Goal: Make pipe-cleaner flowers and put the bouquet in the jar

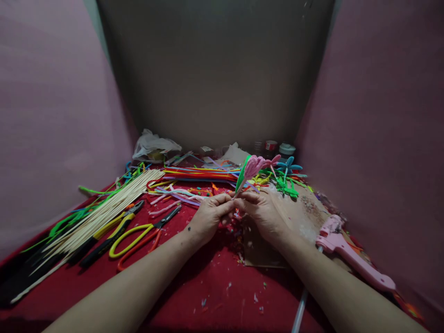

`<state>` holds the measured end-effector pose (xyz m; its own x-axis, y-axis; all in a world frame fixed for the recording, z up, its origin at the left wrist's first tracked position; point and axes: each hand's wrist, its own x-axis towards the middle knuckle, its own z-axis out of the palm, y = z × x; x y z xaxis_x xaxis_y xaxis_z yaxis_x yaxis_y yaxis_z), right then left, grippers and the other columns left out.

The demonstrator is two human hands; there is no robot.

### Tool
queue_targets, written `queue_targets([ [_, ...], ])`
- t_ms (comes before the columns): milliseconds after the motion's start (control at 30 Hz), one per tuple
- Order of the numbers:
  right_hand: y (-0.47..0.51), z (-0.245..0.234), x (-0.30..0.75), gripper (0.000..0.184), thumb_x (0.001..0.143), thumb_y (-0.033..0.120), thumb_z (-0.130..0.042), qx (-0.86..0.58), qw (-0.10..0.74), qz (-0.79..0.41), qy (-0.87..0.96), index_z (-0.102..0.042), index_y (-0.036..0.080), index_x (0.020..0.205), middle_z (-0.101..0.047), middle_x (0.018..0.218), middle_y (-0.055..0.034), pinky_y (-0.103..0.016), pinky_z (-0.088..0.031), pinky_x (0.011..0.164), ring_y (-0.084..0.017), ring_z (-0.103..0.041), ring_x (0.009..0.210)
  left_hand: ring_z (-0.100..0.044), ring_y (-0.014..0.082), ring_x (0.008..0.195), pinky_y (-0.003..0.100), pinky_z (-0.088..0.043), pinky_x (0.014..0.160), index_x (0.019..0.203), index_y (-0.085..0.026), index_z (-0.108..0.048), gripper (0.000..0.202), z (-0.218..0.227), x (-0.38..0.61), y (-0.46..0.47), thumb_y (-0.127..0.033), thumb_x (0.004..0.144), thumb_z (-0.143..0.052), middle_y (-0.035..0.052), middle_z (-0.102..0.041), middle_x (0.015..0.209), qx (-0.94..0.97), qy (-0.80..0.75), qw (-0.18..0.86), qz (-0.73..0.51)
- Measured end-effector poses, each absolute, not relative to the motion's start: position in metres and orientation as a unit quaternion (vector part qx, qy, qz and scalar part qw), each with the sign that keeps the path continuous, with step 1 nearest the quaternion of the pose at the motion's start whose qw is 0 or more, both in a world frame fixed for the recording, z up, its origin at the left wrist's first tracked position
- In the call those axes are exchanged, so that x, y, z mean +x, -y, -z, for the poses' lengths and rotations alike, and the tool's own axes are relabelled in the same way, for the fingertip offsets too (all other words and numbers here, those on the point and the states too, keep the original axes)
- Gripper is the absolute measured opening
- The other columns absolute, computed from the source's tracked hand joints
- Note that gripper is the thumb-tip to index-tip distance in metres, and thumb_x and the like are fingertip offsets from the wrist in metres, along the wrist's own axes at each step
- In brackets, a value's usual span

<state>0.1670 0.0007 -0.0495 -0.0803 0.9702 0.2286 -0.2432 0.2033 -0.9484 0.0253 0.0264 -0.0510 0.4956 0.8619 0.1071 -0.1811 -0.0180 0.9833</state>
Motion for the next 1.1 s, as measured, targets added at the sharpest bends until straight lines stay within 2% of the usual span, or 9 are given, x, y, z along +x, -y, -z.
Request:
queue_targets([
  [167, -0.002, 0.051, 0.169, 0.022, 0.069, 0.032, -0.068, -0.331, 0.575, -0.551, 0.505, -0.072, 0.017, 0.084, -0.063, 0.063, -0.0003, -0.026, -0.040, 0.060, -0.010, -0.050, 0.056, -0.030, 0.0013, 0.038, 0.016, -0.022, 0.040, 0.073, -0.012, -0.056, 0.022, 0.052, 0.026, -0.026, -0.034, 0.076, -0.062, -0.0054, -0.045, 0.051, 0.548, -0.241, 0.697, -0.395],
  [367, -0.001, 0.051, 0.170, 0.023, 0.068, 0.032, -0.069, -0.298, 0.552, -0.601, 0.495, -0.072, 0.018, 0.086, -0.065, 0.062, -0.0014, -0.029, -0.045, 0.063, -0.014, -0.058, 0.060, -0.020, 0.0006, 0.037, 0.015, -0.021, 0.039, 0.102, -0.013, -0.058, 0.029, 0.049, 0.023, -0.024, -0.030, 0.078, -0.061, -0.0078, -0.039, 0.050, 0.505, -0.191, 0.772, -0.335],
  [500, 0.001, 0.049, 0.169, 0.016, 0.065, 0.027, -0.071, -0.310, 0.576, -0.588, 0.476, -0.072, 0.017, 0.078, -0.066, 0.065, -0.0025, -0.029, -0.045, 0.066, -0.016, -0.059, 0.071, -0.017, 0.0009, 0.037, 0.016, -0.022, 0.040, 0.093, -0.013, -0.060, 0.023, 0.044, 0.022, -0.023, -0.031, 0.078, -0.060, -0.0081, -0.037, 0.049, 0.506, -0.187, 0.789, -0.296],
  [600, 0.001, 0.050, 0.167, 0.015, 0.064, 0.027, -0.072, -0.321, 0.602, -0.575, 0.451, -0.071, 0.017, 0.075, -0.065, 0.065, -0.0018, -0.028, -0.045, 0.060, -0.015, -0.058, 0.064, -0.030, 0.0035, 0.041, 0.018, -0.029, 0.044, 0.085, -0.013, -0.060, 0.020, 0.043, 0.025, -0.021, -0.032, 0.077, -0.060, -0.0050, -0.045, 0.055, 0.574, -0.243, 0.705, -0.338],
  [700, 0.001, 0.053, 0.165, 0.016, 0.061, 0.027, -0.073, -0.342, 0.616, -0.570, 0.423, -0.071, 0.018, 0.074, -0.065, 0.065, -0.0005, -0.026, -0.043, 0.053, -0.013, -0.055, 0.057, -0.043, 0.0077, 0.053, 0.019, -0.033, 0.052, 0.072, -0.016, -0.060, 0.010, 0.047, 0.027, -0.018, -0.025, 0.074, -0.061, -0.0026, -0.053, 0.061, 0.680, -0.323, 0.512, -0.413],
  [767, 0.001, 0.055, 0.164, 0.017, 0.058, 0.026, -0.075, -0.358, 0.626, -0.555, 0.416, -0.072, 0.018, 0.072, -0.066, 0.068, -0.0004, -0.026, -0.043, 0.053, -0.012, -0.055, 0.059, -0.043, 0.0088, 0.054, 0.019, -0.033, 0.053, 0.065, -0.018, -0.059, 0.009, 0.051, 0.027, -0.017, -0.021, 0.073, -0.061, -0.0032, -0.051, 0.058, 0.721, -0.348, 0.400, -0.446],
  [867, 0.000, 0.055, 0.163, 0.016, 0.059, 0.028, -0.075, -0.378, 0.628, -0.523, 0.435, -0.072, 0.018, 0.072, -0.066, 0.071, -0.0006, -0.025, -0.042, 0.055, -0.012, -0.054, 0.061, -0.043, 0.0087, 0.050, 0.019, -0.031, 0.050, 0.063, -0.019, -0.060, 0.014, 0.056, 0.024, -0.018, -0.020, 0.077, -0.056, -0.0032, -0.048, 0.052, 0.746, -0.346, 0.345, -0.452],
  [967, 0.001, 0.052, 0.163, 0.015, 0.063, 0.030, -0.072, -0.375, 0.609, -0.508, 0.479, -0.071, 0.017, 0.071, -0.066, 0.068, -0.0014, -0.025, -0.042, 0.057, -0.013, -0.053, 0.061, -0.042, 0.0073, 0.042, 0.018, -0.031, 0.044, 0.064, -0.018, -0.059, 0.019, 0.053, 0.023, -0.019, -0.024, 0.080, -0.052, -0.0041, -0.046, 0.047, 0.731, -0.345, 0.397, -0.434],
  [1100, 0.004, 0.048, 0.165, 0.019, 0.073, 0.034, -0.063, -0.330, 0.570, -0.527, 0.537, -0.068, 0.016, 0.072, -0.061, 0.060, -0.0009, -0.027, -0.042, 0.060, -0.013, -0.052, 0.059, -0.044, 0.0066, 0.033, 0.018, -0.032, 0.035, 0.063, -0.015, -0.055, 0.025, 0.046, 0.024, -0.020, -0.033, 0.080, -0.054, -0.0040, -0.051, 0.046, 0.653, -0.323, 0.558, -0.398],
])
